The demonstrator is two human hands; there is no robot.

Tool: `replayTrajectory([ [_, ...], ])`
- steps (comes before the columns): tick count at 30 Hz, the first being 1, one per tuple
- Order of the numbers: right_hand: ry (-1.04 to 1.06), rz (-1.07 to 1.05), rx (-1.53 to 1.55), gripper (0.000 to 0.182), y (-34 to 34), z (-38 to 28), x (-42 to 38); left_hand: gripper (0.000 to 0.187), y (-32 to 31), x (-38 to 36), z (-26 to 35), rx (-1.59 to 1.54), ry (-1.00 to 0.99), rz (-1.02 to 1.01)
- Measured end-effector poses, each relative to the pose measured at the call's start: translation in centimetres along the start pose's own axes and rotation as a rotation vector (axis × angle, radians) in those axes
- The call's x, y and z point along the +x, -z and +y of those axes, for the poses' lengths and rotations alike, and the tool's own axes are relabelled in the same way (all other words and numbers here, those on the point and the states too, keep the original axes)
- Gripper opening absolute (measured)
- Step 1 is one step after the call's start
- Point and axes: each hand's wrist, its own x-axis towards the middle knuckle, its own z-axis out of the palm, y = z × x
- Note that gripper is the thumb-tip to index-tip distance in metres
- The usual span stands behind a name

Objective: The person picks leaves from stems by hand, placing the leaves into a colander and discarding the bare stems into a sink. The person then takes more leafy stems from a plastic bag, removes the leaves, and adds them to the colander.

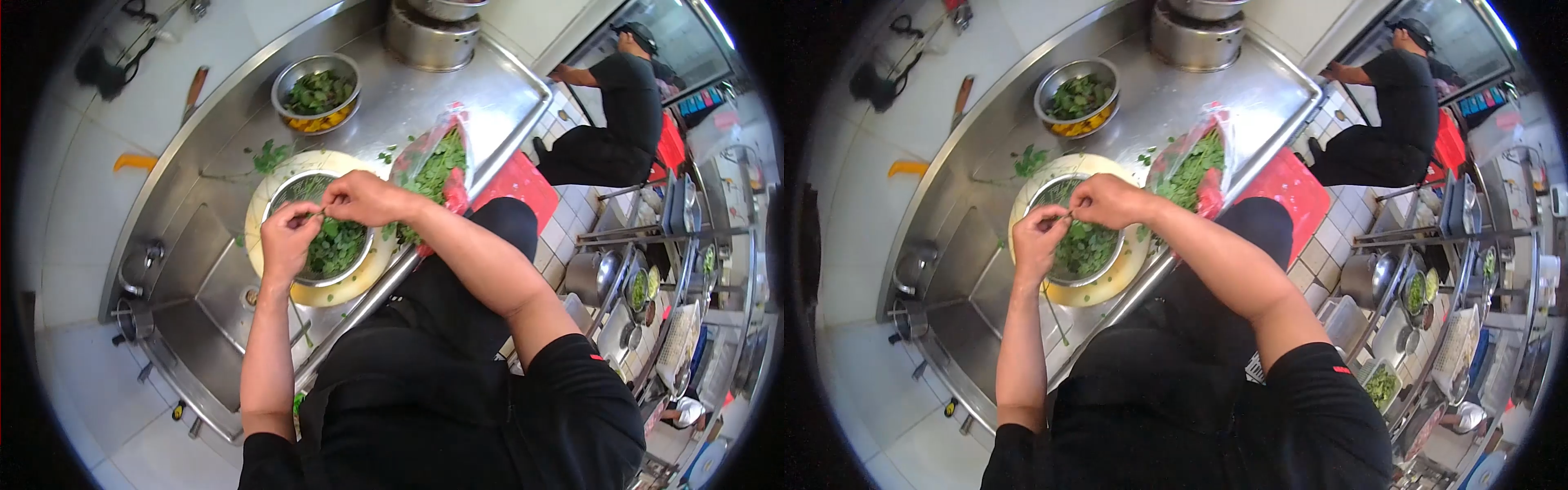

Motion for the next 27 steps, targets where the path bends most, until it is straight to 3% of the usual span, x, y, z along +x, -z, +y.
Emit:
replayTrajectory([
  [5,0.032,-0.038,-0.007,0.016,0.1,-0.1,0.3,0.013,0.3,-0.3,0.2,-0.176,0.143,0.054],
  [13,0.087,-0.031,-0.078,0.015,0.8,0.1,0.5,0.016,1.6,-0.5,0.1,-0.119,0.142,0.108],
  [18,-0.047,-0.035,0.087,0.016,1.6,-0.2,0.7,0.016,2.3,-0.6,0.1,-0.17,0.185,0.076],
  [24,-0.097,-0.072,0.186,0.015,2.0,-1.2,0.7,0.02,1.7,-0.9,0.1,0.002,0.242,0.008],
  [26,-0.099,-0.087,0.182,0.014,1.9,-0.9,0.8,0.026,1.3,-0.9,0.7,0.326,-0.07,0.05],
  [27,-0.101,-0.096,0.177,0.014,1.9,-0.8,0.9,0.029,1.4,-0.8,1.0,0.353,-0.11,0.056],
])
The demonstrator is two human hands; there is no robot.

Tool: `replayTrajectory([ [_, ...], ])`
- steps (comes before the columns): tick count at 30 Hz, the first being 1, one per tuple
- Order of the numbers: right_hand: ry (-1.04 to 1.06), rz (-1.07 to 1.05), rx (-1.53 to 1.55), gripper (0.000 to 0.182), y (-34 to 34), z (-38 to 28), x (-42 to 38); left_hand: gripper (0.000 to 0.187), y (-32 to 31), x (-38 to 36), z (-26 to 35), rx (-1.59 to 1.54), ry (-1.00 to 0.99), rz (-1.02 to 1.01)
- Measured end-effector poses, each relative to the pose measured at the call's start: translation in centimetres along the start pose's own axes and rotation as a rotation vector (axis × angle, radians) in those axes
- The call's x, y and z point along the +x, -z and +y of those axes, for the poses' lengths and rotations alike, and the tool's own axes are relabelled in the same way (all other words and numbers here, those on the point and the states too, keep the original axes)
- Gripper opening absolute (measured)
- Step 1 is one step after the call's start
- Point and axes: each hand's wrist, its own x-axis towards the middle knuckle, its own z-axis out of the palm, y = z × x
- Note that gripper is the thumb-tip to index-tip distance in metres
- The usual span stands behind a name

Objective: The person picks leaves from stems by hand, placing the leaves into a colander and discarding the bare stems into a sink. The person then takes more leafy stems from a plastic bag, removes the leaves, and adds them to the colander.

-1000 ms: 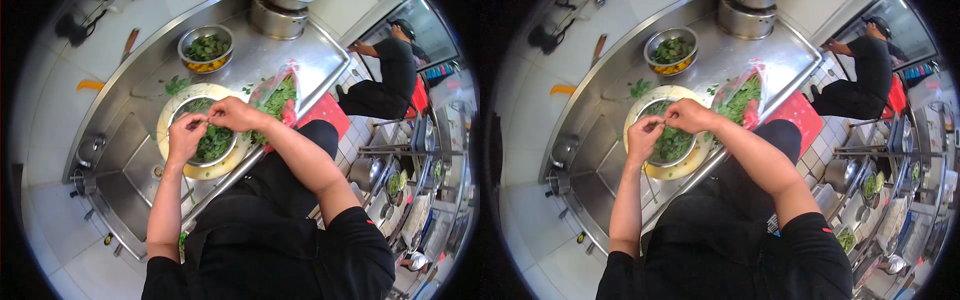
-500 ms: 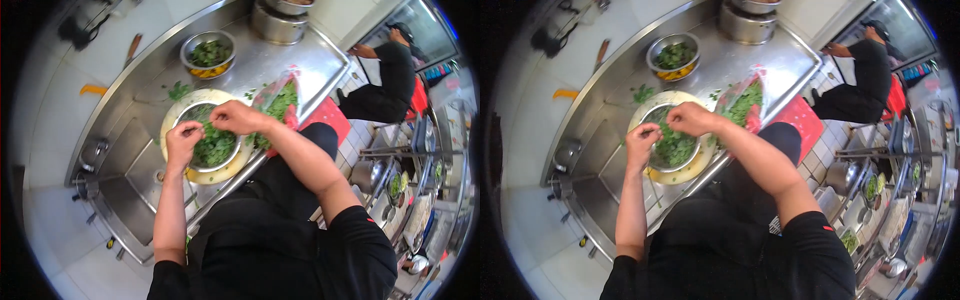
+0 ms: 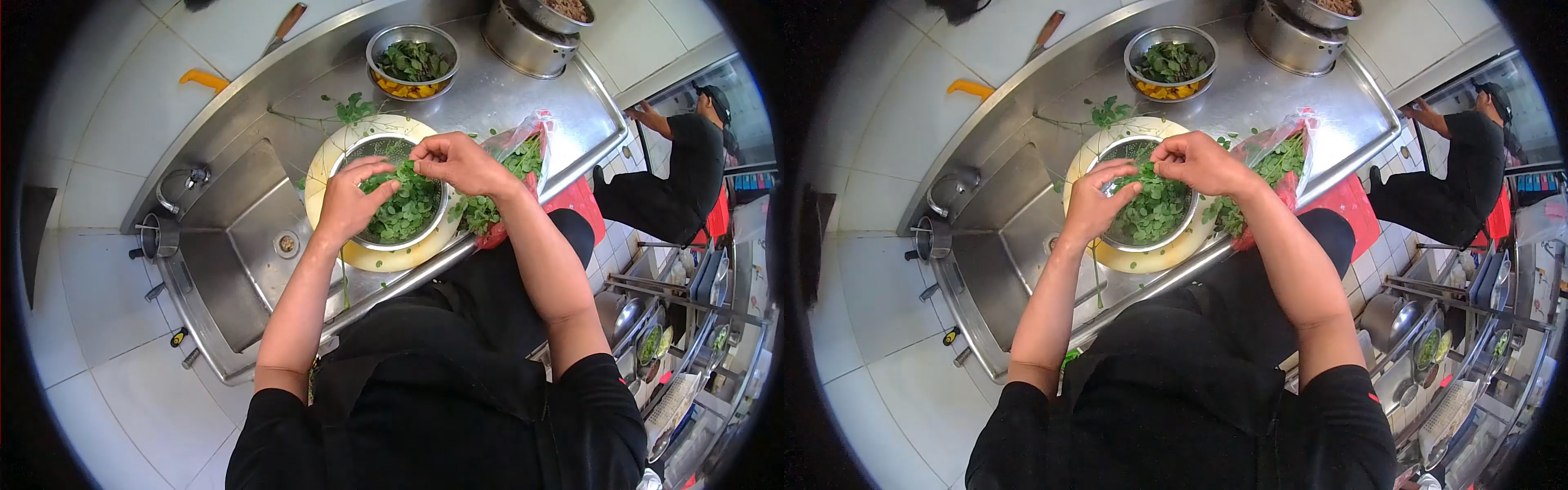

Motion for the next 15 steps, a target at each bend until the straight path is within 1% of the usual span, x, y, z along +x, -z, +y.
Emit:
replayTrajectory([
  [4,0.021,-0.017,-0.036,0.014,-0.1,-0.1,-0.1,0.026,0.7,0.4,2.1,-0.076,0.032,0.028],
  [6,0.022,-0.036,-0.035,0.013,-0.1,-0.3,-0.1,0.025,1.0,0.5,2.1,-0.083,0.071,-0.03],
  [13,0.059,-0.051,-0.098,0.014,-0.3,-0.7,-0.2,0.018,0.9,0.6,1.9,-0.072,0.051,-0.037],
  [15,0.093,-0.057,-0.123,0.015,-0.4,-0.8,-0.2,0.016,0.8,0.5,2.2,-0.081,0.057,0.01],
])
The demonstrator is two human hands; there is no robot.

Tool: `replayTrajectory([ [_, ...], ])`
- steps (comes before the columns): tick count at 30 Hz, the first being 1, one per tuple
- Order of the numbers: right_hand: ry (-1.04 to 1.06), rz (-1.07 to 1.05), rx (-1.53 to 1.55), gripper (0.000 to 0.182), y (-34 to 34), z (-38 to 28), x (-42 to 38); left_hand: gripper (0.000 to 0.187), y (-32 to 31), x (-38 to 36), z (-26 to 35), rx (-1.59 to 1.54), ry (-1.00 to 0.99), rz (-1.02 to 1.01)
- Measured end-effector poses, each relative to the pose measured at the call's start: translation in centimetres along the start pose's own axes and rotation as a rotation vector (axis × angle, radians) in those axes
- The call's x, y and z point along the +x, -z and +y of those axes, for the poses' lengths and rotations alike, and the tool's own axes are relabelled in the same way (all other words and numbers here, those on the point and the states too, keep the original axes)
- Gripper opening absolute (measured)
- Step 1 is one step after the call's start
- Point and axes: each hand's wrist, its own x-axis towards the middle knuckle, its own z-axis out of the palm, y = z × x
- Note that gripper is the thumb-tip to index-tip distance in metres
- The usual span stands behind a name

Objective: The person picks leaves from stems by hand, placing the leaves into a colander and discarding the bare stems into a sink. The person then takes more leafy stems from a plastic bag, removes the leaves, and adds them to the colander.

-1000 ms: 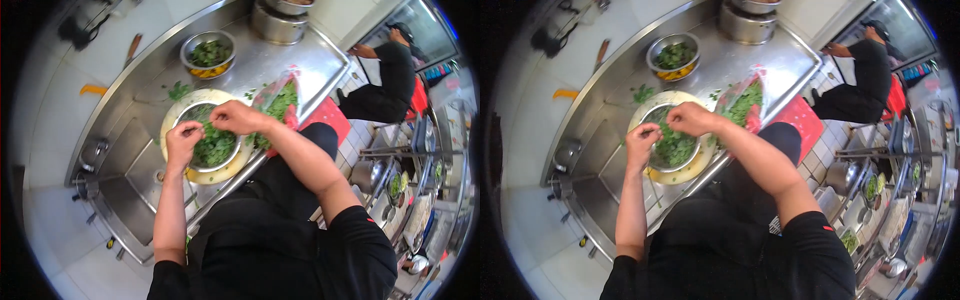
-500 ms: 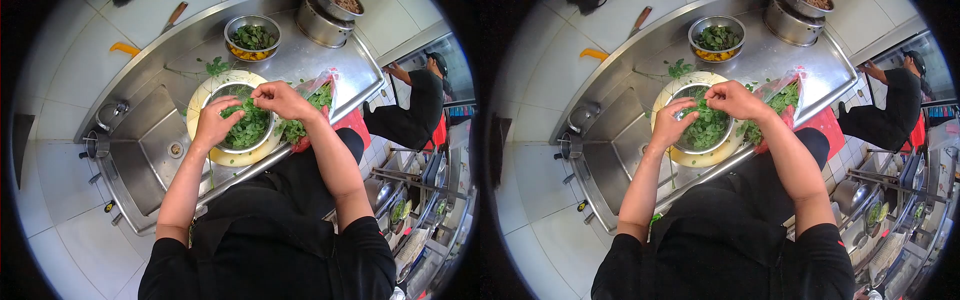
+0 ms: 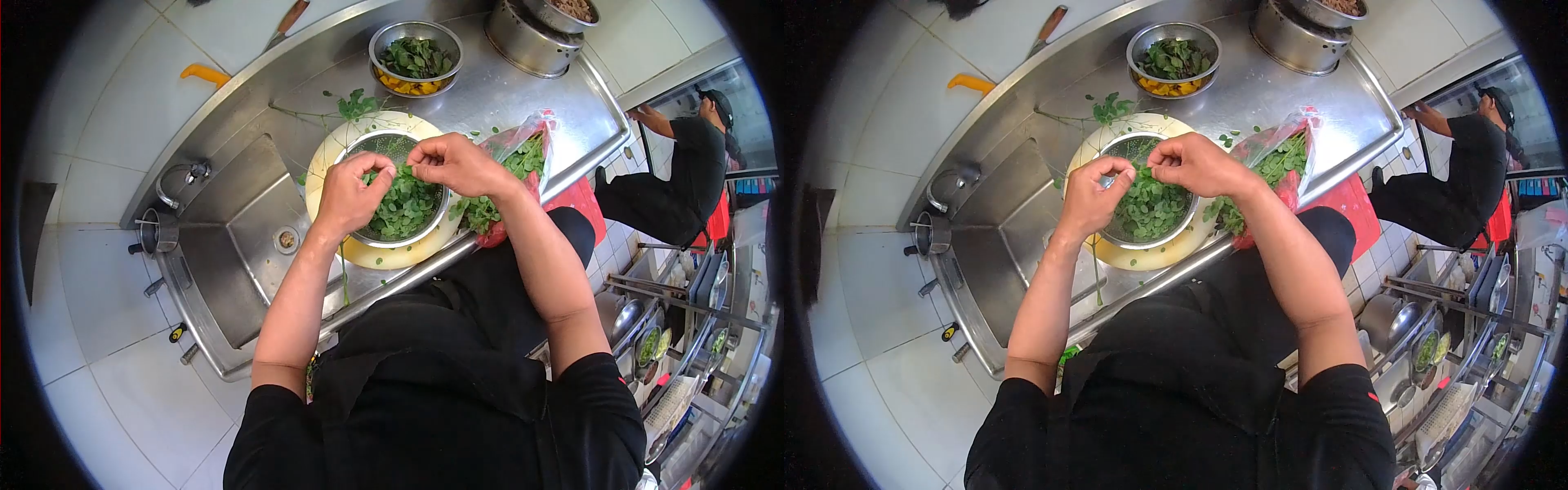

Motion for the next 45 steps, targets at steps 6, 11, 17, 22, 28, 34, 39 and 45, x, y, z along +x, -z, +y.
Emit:
replayTrajectory([
  [6,-0.083,0.06,-0.018,0.015,0.7,0.7,0.1,0.016,2.2,-0.4,-1.2,-0.131,0.077,0.068],
  [11,0.051,0.117,-0.474,0.018,0.0,2.4,0.1,0.01,5.5,-4.3,-1.2,-0.298,0.118,0.058],
  [17,-0.1,0.082,-0.423,0.017,-0.8,-0.1,0.4,0.009,10.7,-14.6,-1.4,-0.218,0.473,-0.246],
  [22,0.142,0.227,-0.614,0.014,-1.8,3.6,1.2,0.01,14.2,-27.5,-4.7,0.209,0.962,-0.691],
  [28,-0.049,0.039,-0.725,0.021,-4.7,4.0,2.2,0.015,16.3,-37.6,-7.8,0.789,0.941,-0.88],
  [34,0.216,0.073,-0.791,0.016,-7.1,6.7,2.6,0.02,12.4,-22.0,-1.8,0.62,0.625,-0.043],
  [39,0.133,0.072,-0.789,0.013,-5.7,4.3,2.1,0.024,7.2,-7.4,-1.4,0.371,0.253,0.187],
  [45,0.086,0.048,-0.727,0.018,-4.9,2.8,0.8,0.033,2.5,6.4,-5.7,0.645,0.201,0.125],
])
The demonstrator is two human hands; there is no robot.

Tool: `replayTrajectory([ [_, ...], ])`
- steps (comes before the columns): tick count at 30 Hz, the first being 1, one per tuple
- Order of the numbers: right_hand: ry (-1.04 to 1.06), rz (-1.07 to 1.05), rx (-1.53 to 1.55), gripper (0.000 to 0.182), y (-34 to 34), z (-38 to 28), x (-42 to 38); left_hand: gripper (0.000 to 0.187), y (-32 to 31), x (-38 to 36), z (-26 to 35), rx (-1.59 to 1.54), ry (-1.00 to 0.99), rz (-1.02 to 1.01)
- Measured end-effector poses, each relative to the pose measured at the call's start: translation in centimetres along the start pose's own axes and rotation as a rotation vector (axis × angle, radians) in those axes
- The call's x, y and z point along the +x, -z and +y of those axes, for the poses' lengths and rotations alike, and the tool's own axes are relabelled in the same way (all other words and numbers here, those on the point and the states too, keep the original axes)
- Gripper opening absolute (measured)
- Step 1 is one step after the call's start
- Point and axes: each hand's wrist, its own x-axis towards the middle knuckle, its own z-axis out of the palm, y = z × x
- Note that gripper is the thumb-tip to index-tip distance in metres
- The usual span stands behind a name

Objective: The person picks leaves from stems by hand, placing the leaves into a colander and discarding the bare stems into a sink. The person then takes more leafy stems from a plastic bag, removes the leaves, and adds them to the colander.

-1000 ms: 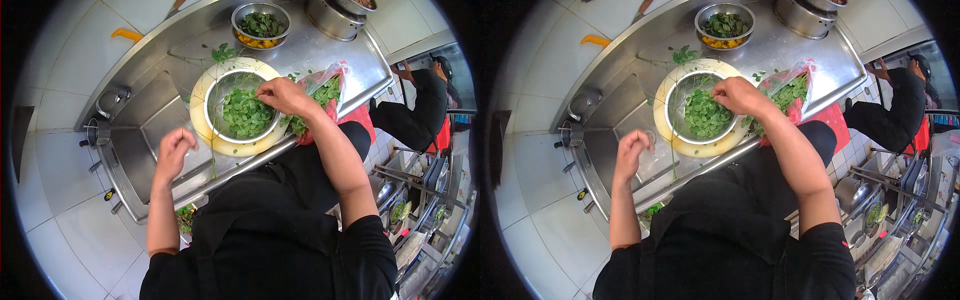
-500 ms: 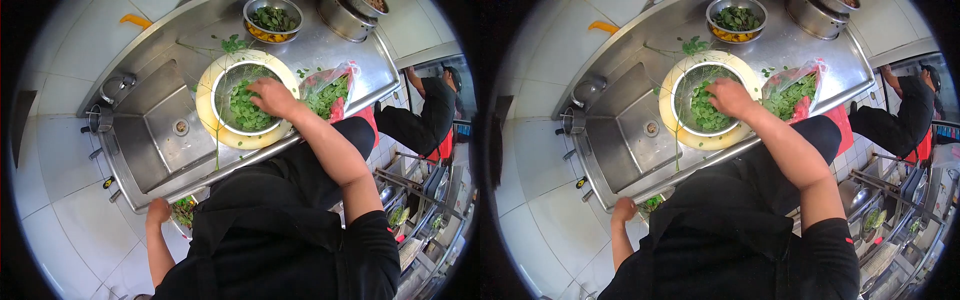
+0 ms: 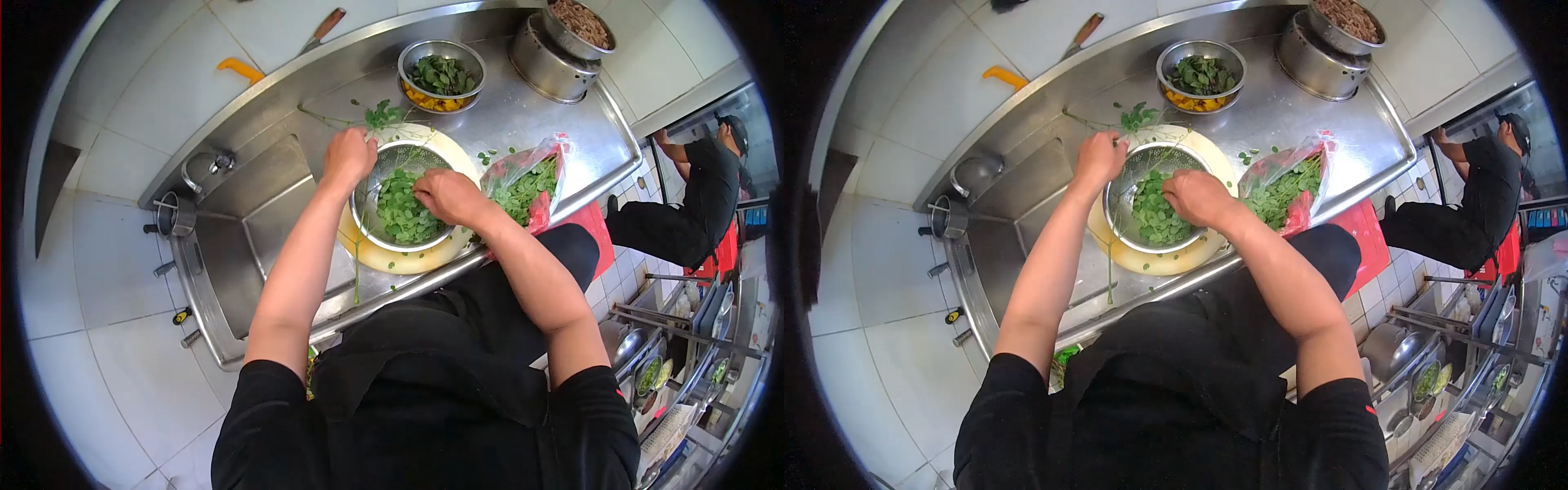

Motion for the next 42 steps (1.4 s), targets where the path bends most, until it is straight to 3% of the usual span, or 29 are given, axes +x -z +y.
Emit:
replayTrajectory([
  [3,-0.03,0.035,0.091,0.018,0.9,-0.4,-0.7,0.033,-0.7,2.1,0.5,0.172,0.072,-0.11],
  [5,-0.039,0.116,0.344,0.018,1.7,-0.4,-0.9,0.032,-1.3,2.0,0.3,0.216,0.077,-0.144],
  [7,-0.143,0.097,0.496,0.018,2.1,-0.5,-1.0,0.033,-1.9,1.3,-0.3,0.07,-0.04,0.179],
  [8,-0.194,0.076,0.671,0.019,1.9,-0.2,-1.0,0.033,-1.4,0.7,0.2,0.073,-0.045,0.167],
  [10,-0.262,0.047,0.911,0.019,2.0,-0.2,-1.1,0.031,0.7,-0.7,1.7,-0.271,-0.079,0.023],
  [11,-0.269,0.05,0.914,0.019,2.2,-0.4,-1.2,0.031,1.1,-1.6,2.1,-0.272,-0.081,0.015],
  [13,-0.339,0.005,1.06,0.017,2.6,-0.5,-1.1,0.025,1.8,-3.4,2.5,-0.676,-0.101,-0.246],
  [16,-0.352,0.004,1.136,0.016,2.6,-0.5,-0.8,0.017,3.2,-5.6,3.8,-0.794,-0.141,-0.368],
  [21,-0.329,-0.012,1.081,0.016,3.2,-0.9,-0.2,0.016,3.3,-6.2,4.5,-0.732,-0.208,-0.271],
  [23,-0.317,0.007,1.097,0.018,2.9,-0.5,-0.1,0.017,3.2,-6.0,4.1,-0.695,-0.122,-0.267],
  [25,-0.18,0.136,0.719,0.017,2.4,0.5,-0.1,0.02,2.8,-5.1,3.3,-0.601,-0.06,-0.173],
  [26,-0.178,0.135,0.719,0.017,2.7,0.5,-0.2,0.024,2.4,-4.4,2.6,-0.504,0.004,-0.085],
  [27,-0.19,0.129,0.502,0.017,3.2,0.2,-0.4,0.024,1.8,-3.5,1.7,-0.503,0.006,-0.085],
  [28,-0.199,0.122,0.284,0.016,3.6,-0.1,-0.5,0.028,1.0,-2.3,0.7,-0.337,0.01,0.008],
  [29,-0.197,0.122,0.283,0.016,3.8,-0.4,-0.4,0.033,0.8,-1.5,0.4,-0.172,0.012,0.101],
  [31,-0.281,0.098,0.275,0.016,4.4,-0.7,-0.5,0.036,0.2,-0.8,-0.1,-0.098,0.037,0.015],
  [33,-0.213,0.158,0.236,0.017,4.1,0.0,-0.6,0.035,1.1,-1.5,1.6,0.245,0.148,-0.166],
  [37,-0.026,0.394,0.122,0.022,3.3,1.5,-0.7,0.034,-0.4,-2.8,0.8,0.273,0.124,-0.184],
  [40,-0.224,0.242,0.23,0.022,5.2,0.6,-1.0,0.03,-0.7,-3.6,-0.2,0.182,0.114,-0.183],
  [42,-0.241,0.285,0.259,0.023,5.9,0.4,-0.9,0.025,0.0,-4.1,-0.1,0.073,0.09,-0.102],
])
